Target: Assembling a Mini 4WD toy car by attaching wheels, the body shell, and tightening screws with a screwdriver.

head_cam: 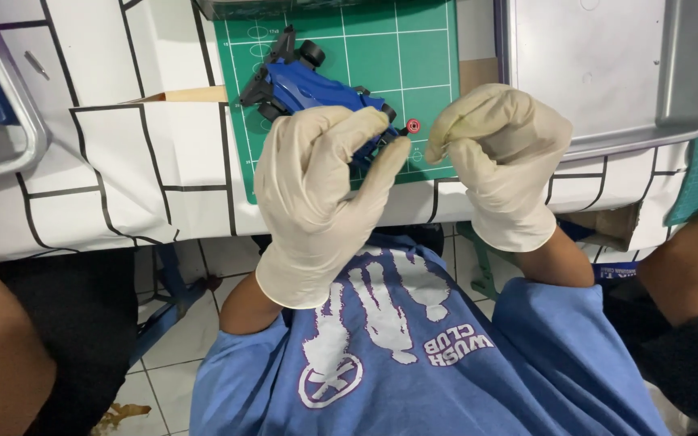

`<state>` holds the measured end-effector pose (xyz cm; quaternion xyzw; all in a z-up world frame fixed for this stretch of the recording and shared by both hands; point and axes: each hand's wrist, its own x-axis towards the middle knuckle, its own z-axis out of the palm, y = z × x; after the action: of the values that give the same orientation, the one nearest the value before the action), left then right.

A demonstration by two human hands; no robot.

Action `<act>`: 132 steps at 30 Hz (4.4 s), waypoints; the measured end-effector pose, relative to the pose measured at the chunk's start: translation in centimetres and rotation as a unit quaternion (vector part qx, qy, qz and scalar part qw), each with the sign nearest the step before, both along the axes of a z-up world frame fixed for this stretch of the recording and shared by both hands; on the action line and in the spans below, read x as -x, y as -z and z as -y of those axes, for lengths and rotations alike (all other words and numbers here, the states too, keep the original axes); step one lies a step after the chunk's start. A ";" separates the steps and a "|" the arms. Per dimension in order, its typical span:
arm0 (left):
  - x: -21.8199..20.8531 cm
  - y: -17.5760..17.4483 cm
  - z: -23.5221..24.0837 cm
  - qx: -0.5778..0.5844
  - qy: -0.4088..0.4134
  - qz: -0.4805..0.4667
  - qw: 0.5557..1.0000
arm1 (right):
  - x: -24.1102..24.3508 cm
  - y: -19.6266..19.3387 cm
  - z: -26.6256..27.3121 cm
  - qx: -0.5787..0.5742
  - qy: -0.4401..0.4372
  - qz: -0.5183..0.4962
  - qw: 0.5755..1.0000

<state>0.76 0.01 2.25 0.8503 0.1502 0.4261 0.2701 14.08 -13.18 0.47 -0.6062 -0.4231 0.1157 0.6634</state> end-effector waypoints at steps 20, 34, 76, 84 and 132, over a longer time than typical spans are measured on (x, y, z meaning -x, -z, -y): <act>0.7 4.7 -0.8 -0.119 0.045 -0.014 0.992 | -1.7 -0.1 1.1 0.111 -0.092 -0.098 0.985; 0.4 1.3 0.7 -0.095 0.051 0.023 0.994 | 1.5 1.4 2.0 0.032 0.030 -0.059 0.997; 2.2 4.7 -2.4 -0.118 -0.024 -0.099 0.988 | -5.6 -2.8 1.2 0.287 -0.163 0.229 0.916; 1.5 4.2 -3.2 -0.142 0.094 -0.175 0.970 | -6.7 -1.2 0.1 0.335 -0.195 0.279 0.879; 0.9 4.5 -3.4 -0.174 0.155 -0.350 0.908 | -6.6 -0.4 -0.3 0.516 -0.169 0.426 0.723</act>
<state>-0.14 3.38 -2.24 0.9908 0.0253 0.0735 0.1109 20.71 -12.84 0.85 -0.7589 -0.6314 0.1557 -0.0328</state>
